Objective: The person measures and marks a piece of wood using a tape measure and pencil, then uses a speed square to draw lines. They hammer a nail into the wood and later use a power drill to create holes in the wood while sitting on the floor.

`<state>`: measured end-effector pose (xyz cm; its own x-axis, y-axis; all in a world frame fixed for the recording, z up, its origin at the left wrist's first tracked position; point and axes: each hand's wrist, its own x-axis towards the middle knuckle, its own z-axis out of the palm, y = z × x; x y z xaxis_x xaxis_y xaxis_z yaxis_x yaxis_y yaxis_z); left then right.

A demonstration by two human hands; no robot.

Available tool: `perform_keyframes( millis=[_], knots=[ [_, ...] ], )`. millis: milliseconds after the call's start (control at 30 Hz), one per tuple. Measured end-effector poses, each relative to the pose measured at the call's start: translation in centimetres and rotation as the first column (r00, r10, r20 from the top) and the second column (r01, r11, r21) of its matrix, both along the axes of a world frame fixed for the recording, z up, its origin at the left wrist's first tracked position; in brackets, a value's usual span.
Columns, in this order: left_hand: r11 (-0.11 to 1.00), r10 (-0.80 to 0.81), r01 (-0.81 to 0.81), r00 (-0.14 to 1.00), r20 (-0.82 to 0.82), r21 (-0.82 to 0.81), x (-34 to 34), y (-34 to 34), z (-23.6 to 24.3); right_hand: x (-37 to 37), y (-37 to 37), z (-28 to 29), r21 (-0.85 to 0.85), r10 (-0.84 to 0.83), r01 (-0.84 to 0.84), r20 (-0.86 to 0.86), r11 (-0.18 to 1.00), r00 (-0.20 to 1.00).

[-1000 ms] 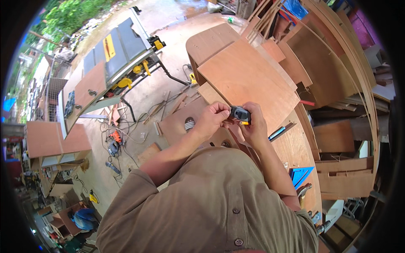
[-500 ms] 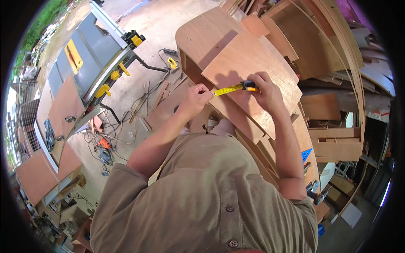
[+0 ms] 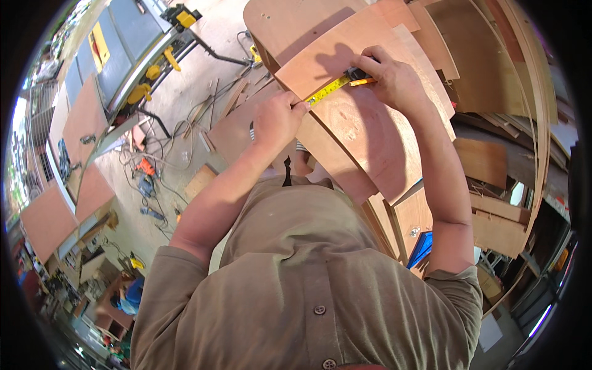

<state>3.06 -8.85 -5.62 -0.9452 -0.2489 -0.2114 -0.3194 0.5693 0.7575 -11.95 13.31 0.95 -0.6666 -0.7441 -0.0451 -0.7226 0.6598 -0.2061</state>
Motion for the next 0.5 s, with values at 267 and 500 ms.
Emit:
perform_keyframes(
  millis=[267, 500],
  knots=[
    [0.998, -0.019, 0.01, 0.988, -0.156, -0.06, -1.2, -2.2, -0.3, -1.2, 0.6, -0.4, 0.034, 0.111, -0.109, -0.063, 0.994, 0.992],
    [0.766, -0.517, 0.389, 0.846, -0.131, -0.512, -7.6, -1.2, 2.8, -1.9, 0.4, -0.6, -0.057, 0.167, -0.174, -0.112, 0.983, 0.98]
  ],
)
